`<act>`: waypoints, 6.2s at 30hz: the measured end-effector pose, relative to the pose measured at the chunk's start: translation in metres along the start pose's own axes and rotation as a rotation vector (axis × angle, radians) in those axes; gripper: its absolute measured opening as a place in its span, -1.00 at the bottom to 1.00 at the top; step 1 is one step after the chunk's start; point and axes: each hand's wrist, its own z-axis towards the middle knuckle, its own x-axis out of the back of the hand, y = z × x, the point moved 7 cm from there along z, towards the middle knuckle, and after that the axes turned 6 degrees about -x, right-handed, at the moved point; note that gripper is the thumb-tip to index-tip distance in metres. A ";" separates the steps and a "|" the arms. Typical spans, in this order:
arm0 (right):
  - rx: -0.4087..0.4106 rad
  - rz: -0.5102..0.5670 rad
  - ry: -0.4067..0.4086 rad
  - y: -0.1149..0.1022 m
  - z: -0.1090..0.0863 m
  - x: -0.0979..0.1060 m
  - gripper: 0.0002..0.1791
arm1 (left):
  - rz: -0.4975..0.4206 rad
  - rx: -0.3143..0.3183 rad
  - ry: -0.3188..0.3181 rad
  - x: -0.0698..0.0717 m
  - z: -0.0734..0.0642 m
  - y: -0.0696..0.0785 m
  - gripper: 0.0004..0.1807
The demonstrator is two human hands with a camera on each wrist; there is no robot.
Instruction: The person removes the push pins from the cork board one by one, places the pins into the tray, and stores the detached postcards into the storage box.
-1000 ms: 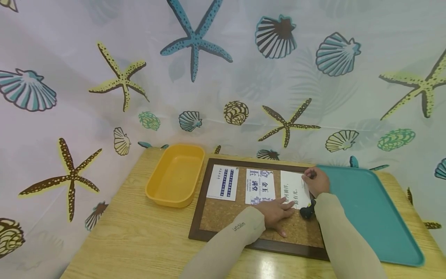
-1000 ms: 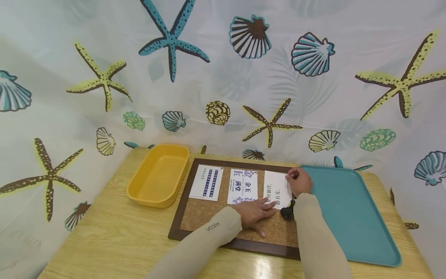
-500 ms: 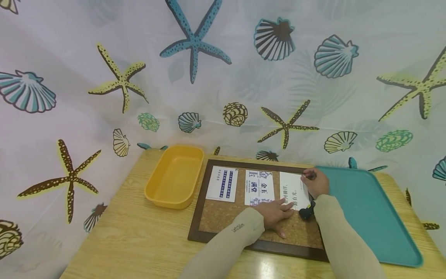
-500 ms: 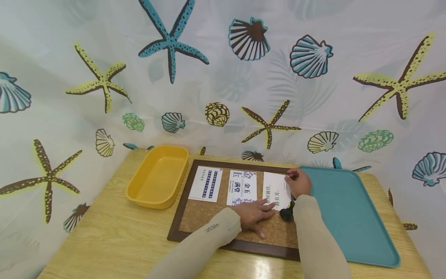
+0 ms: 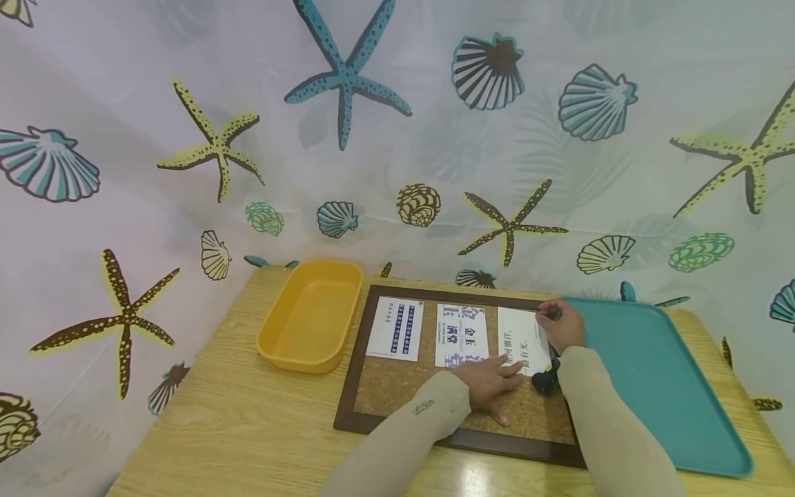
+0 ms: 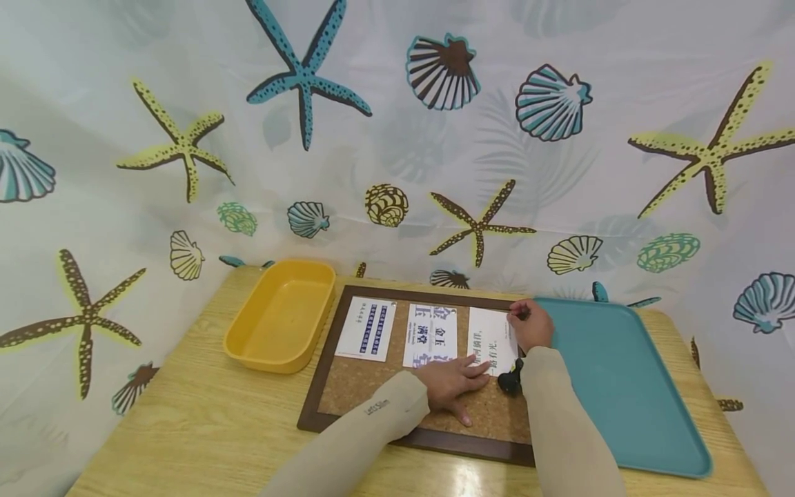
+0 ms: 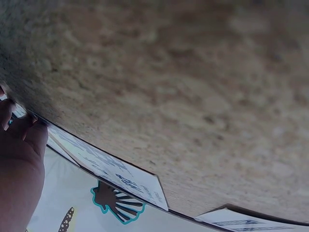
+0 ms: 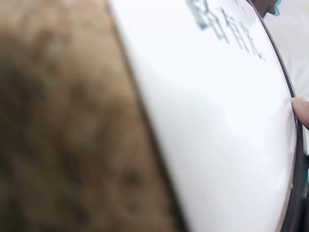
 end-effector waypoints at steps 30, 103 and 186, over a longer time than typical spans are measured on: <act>-0.018 0.021 0.023 0.004 0.000 0.003 -0.83 | 0.006 0.009 0.017 0.000 0.000 0.001 -0.01; 0.028 -0.089 0.000 0.076 -0.066 0.107 -0.79 | -0.054 0.015 0.048 -0.001 0.001 0.001 0.00; 0.370 -0.248 -0.467 -0.002 -0.150 0.027 -0.17 | -1.218 0.353 0.616 0.032 0.007 -0.044 -0.30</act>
